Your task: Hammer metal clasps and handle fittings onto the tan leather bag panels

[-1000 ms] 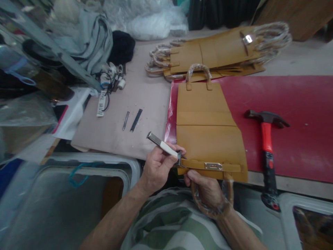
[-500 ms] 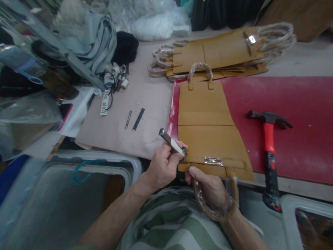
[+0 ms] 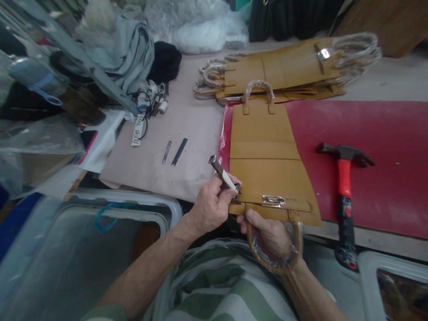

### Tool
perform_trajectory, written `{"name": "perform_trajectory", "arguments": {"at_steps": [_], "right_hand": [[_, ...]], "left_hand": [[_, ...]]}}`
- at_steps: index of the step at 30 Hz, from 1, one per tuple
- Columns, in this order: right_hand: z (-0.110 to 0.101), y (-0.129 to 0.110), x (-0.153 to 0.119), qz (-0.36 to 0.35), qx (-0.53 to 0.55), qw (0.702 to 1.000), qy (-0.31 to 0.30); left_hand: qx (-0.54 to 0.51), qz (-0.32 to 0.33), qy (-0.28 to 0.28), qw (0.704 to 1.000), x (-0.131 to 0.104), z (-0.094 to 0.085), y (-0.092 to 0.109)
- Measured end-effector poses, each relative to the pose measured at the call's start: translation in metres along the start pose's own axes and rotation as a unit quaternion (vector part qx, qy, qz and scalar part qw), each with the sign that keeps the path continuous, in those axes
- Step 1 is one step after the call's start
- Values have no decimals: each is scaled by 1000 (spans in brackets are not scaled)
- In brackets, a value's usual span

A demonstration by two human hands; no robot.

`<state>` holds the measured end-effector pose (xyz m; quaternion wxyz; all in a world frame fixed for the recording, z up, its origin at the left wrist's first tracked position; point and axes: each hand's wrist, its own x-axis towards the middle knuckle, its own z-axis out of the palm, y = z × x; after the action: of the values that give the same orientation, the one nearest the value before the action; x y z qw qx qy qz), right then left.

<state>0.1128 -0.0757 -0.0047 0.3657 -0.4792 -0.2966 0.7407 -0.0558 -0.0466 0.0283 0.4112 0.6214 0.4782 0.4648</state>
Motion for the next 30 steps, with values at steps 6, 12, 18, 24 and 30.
{"name": "perform_trajectory", "arguments": {"at_steps": [6, 12, 18, 24, 30], "right_hand": [[-1, 3, 0, 18, 16, 1000, 3], [4, -14, 1, 30, 40, 999, 3], [9, -38, 11, 10, 52, 999, 2], [7, -39, 17, 23, 68, 997, 9], [-1, -26, 16, 46, 72, 996, -12]], "left_hand": [[33, 28, 4, 999, 0, 0, -1], [36, 26, 4, 999, 15, -1, 2], [6, -3, 13, 1000, 40, 2, 2], [16, -6, 10, 1000, 43, 8, -7], [83, 46, 1, 995, 40, 12, -15]]}}
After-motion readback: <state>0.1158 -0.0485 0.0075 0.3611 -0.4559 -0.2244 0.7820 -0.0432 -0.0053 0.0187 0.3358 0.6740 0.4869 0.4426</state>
